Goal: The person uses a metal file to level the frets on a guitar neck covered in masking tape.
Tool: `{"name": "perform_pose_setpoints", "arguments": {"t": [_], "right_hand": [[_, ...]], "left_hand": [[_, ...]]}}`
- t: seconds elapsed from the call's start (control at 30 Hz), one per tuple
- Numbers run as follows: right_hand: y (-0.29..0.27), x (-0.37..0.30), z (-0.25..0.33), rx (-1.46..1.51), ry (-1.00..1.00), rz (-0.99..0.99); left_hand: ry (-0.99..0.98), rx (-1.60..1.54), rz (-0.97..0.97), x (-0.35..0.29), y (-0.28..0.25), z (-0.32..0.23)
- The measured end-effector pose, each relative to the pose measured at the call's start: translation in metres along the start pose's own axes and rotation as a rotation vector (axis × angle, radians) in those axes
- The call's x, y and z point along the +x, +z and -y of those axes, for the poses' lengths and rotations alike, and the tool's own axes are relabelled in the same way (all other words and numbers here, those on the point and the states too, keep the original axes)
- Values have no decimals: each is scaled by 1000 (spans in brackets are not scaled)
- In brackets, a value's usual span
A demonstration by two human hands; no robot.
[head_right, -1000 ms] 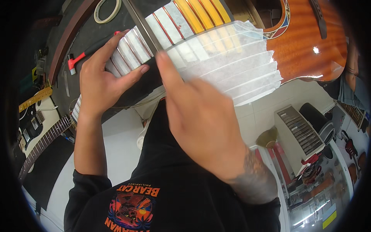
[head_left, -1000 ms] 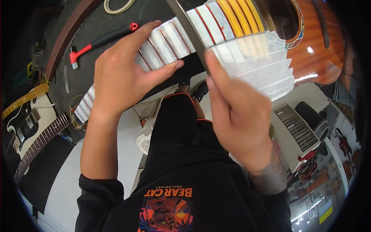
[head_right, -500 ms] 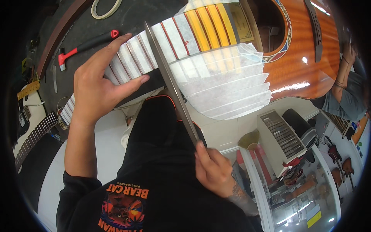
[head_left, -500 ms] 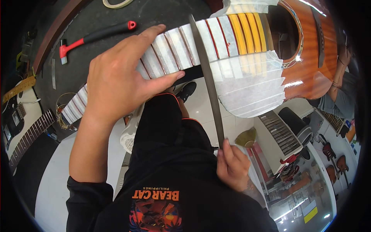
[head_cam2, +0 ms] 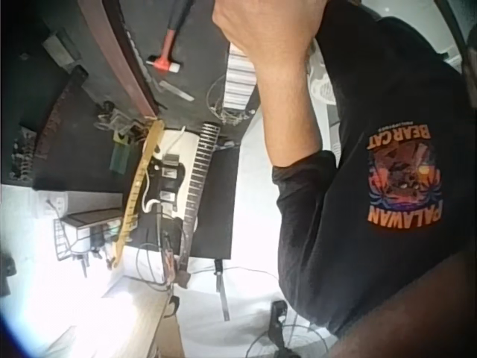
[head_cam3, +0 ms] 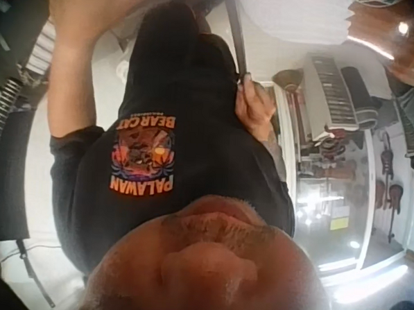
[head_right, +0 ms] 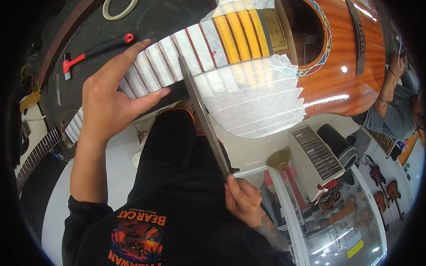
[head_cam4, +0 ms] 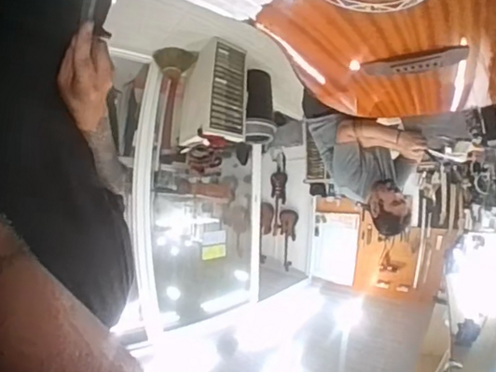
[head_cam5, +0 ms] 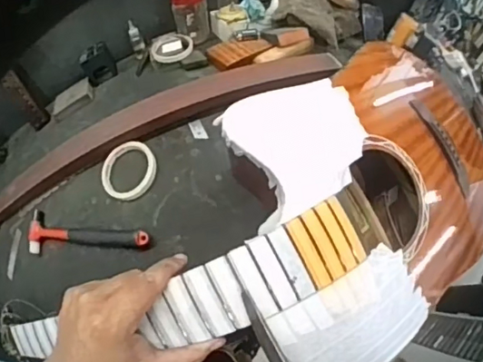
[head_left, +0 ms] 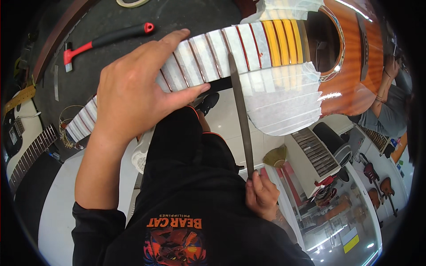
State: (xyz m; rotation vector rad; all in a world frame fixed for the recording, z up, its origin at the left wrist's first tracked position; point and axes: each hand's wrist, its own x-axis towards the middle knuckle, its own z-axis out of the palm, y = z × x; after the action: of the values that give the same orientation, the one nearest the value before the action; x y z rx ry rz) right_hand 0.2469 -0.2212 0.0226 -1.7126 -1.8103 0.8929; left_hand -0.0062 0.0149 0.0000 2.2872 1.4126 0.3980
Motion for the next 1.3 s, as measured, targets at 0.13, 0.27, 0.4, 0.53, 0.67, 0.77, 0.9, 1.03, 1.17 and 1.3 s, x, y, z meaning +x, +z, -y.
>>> {"name": "perform_pose_setpoints", "arguments": {"t": [0.13, 0.27, 0.4, 0.53, 0.67, 0.77, 0.9, 1.03, 1.17, 1.3], "right_hand": [[7, 68, 15, 24, -9, -11], [9, 134, 28, 98, -2, -6], [6, 74, 8, 33, -6, 9], [1, 2, -1, -6, 4, -10], [4, 59, 14, -9, -3, -17], [10, 128, 26, 73, -14, -44], [15, 97, 17, 91, -10, -68], [8, 16, 2, 21, -4, -63], [9, 33, 10, 11, 4, -69], [16, 124, 26, 35, -25, -86]], "left_hand": [[19, 30, -10, -1, 1, 1], [-6, 22, -3, -1, -1, 2], [-23, 9, 7, -2, 0, 1], [-36, 20, 45, -2, -3, 1], [-24, 23, 39, 0, -2, 0], [-23, 21, 45, 0, -2, 2], [-34, 22, 37, -1, -4, 3], [-35, 20, 54, 0, -3, 2], [-24, 17, 49, 0, -2, 1], [-22, 18, 33, -1, -4, 1]]}}
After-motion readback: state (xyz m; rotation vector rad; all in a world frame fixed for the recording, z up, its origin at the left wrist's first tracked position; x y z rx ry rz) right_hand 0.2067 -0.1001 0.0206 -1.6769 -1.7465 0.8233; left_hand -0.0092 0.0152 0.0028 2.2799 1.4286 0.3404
